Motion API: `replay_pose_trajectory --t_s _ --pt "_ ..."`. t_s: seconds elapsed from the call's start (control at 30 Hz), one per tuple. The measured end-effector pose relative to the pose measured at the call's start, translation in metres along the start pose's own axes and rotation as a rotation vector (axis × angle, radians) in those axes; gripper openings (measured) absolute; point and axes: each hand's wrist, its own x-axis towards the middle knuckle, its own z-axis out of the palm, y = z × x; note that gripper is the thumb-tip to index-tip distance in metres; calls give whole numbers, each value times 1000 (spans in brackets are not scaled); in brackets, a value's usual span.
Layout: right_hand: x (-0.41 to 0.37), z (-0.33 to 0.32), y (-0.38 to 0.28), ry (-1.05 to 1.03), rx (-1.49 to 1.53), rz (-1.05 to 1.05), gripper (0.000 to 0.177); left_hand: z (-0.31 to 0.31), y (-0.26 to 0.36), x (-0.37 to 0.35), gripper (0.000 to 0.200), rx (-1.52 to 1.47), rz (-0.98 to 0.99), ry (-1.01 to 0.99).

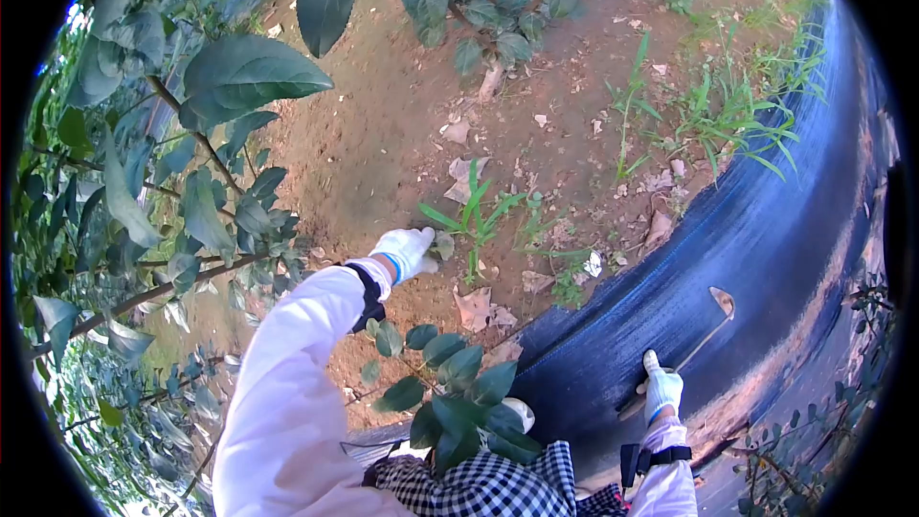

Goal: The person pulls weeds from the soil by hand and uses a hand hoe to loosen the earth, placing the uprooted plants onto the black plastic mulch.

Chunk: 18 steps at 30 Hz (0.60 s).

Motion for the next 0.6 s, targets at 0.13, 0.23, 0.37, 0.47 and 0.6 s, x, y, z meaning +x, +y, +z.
replay_pose_trajectory --t_s 0.13,0.23,0.37,0.47,0.6 --pt "2 0 3 -9 53 -5 46 46 -32 45 29 -621 -108 85" --pt "3 0 4 -5 40 -11 47 10 -46 53 25 -750 -141 501" --pt "2 0 2 6 9 -6 47 -17 -23 44 33 -524 -26 272" --pt "1 0 0 14 -17 -4 47 4 27 44 35 -446 323 294" --pt "0 0 0 8 -12 9 47 33 48 67 21 -410 424 374"
